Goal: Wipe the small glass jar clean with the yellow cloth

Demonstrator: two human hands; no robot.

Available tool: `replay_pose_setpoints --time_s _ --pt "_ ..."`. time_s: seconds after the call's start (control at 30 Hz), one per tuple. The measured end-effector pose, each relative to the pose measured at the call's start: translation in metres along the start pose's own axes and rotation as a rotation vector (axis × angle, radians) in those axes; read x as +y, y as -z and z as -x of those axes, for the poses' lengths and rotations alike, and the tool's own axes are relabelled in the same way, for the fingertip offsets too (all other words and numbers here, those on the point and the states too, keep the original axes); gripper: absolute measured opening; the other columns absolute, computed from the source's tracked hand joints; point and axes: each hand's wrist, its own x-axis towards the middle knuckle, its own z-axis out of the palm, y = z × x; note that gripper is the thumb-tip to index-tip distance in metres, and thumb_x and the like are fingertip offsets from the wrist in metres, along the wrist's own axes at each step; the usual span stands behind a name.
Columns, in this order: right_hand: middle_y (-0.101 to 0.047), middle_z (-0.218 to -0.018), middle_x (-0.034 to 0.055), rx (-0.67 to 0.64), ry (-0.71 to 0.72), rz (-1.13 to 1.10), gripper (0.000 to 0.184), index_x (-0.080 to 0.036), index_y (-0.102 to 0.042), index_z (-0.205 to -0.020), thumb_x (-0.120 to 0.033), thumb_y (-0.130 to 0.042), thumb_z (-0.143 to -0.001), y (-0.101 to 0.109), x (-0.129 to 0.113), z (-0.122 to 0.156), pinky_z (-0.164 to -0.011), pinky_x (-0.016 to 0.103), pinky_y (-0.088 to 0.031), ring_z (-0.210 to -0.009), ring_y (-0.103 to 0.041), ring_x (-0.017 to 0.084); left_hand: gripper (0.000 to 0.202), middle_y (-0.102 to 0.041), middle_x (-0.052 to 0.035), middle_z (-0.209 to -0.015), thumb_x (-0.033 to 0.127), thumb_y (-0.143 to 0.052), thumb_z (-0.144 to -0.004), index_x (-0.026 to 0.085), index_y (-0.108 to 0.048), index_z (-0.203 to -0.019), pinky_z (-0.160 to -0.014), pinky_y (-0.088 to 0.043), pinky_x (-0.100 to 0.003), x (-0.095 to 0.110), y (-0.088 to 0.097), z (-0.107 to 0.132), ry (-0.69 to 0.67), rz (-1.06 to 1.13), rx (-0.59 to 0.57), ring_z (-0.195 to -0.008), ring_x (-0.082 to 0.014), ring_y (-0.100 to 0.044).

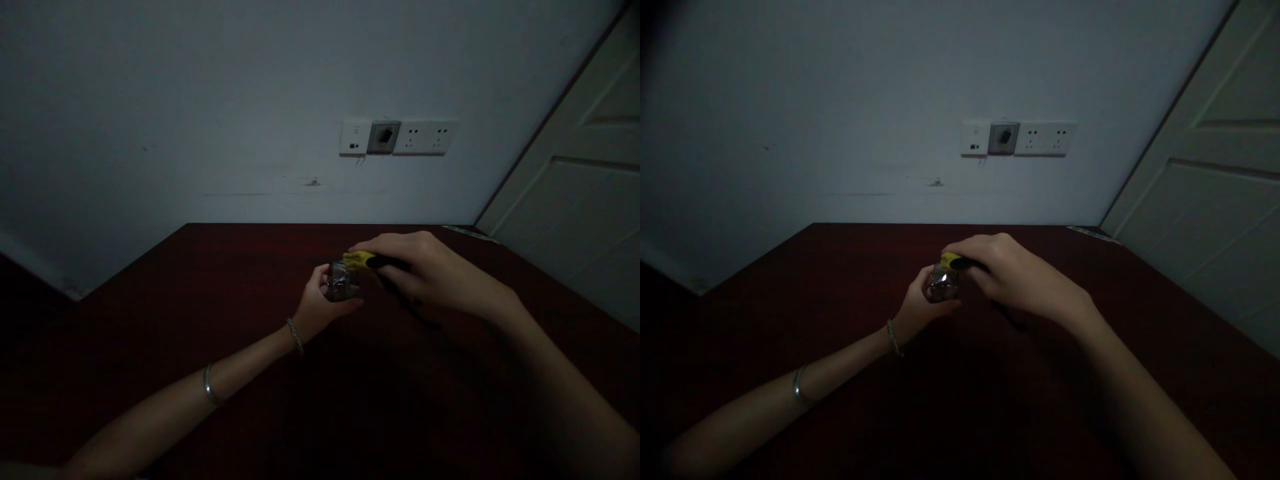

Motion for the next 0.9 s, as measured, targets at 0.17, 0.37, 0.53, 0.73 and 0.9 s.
replay_pose_setpoints --time_s 0.17,0.37,0.53,0.73,0.9 --pt "-0.066 -0.106 0.0097 -0.036 0.017 0.049 0.043 -0.016 -0.062 -0.113 -0.001 -0.046 -0.076 -0.01 0.007 -0.005 -0.087 0.037 -0.048 -0.099 -0.06 0.021 0.071 -0.061 -0.0032 -0.091 0.02 -0.086 -0.045 0.017 -0.047 -0.104 -0.073 -0.052 -0.033 -0.003 -0.001 0.001 -0.037 -0.035 -0.018 -0.081 -0.0176 -0.063" --pt "-0.065 -0.094 0.0072 -0.115 0.042 0.009 0.038 -0.017 -0.064 -0.108 -0.001 -0.048 -0.078 -0.012 -0.005 -0.004 -0.076 0.032 -0.049 -0.087 -0.06 0.019 0.067 -0.062 -0.0036 -0.092 0.019 -0.086 -0.046 0.017 -0.047 -0.101 -0.074 -0.052 -0.034 -0.002 -0.002 -0.001 -0.057 -0.025 0.007 -0.085 -0.0193 -0.063" --pt "-0.065 -0.092 0.0058 -0.157 0.031 -0.009 0.035 -0.018 -0.064 -0.105 -0.002 -0.048 -0.079 -0.008 -0.01 -0.001 -0.073 0.03 -0.048 -0.082 -0.06 0.018 0.068 -0.063 -0.0035 -0.091 0.017 -0.085 -0.045 0.018 -0.047 -0.101 -0.074 -0.052 -0.034 -0.001 -0.002 -0.001 -0.062 -0.02 0.035 -0.084 -0.0198 -0.064" --pt "-0.065 -0.103 0.0121 -0.022 0.002 0.097 0.039 -0.012 -0.06 -0.114 -0.003 -0.046 -0.079 -0.01 0.001 -0.007 -0.083 0.035 -0.048 -0.096 -0.059 0.022 0.069 -0.062 -0.0059 -0.096 0.021 -0.086 -0.048 0.016 -0.046 -0.104 -0.08 -0.05 -0.036 -0.002 -0.002 0.002 -0.05 -0.07 -0.038 -0.09 -0.0208 -0.062" --pt "-0.065 -0.098 0.0133 -0.054 0.09 0.15 0.03 -0.012 -0.062 -0.108 -0.007 -0.047 -0.084 -0.022 0.006 -0.011 -0.078 0.037 -0.05 -0.092 -0.058 0.023 0.065 -0.062 -0.0048 -0.097 0.021 -0.085 -0.05 0.017 -0.047 -0.102 -0.08 -0.049 -0.036 -0.002 -0.003 0.003 -0.07 -0.095 -0.053 -0.093 -0.0215 -0.062"
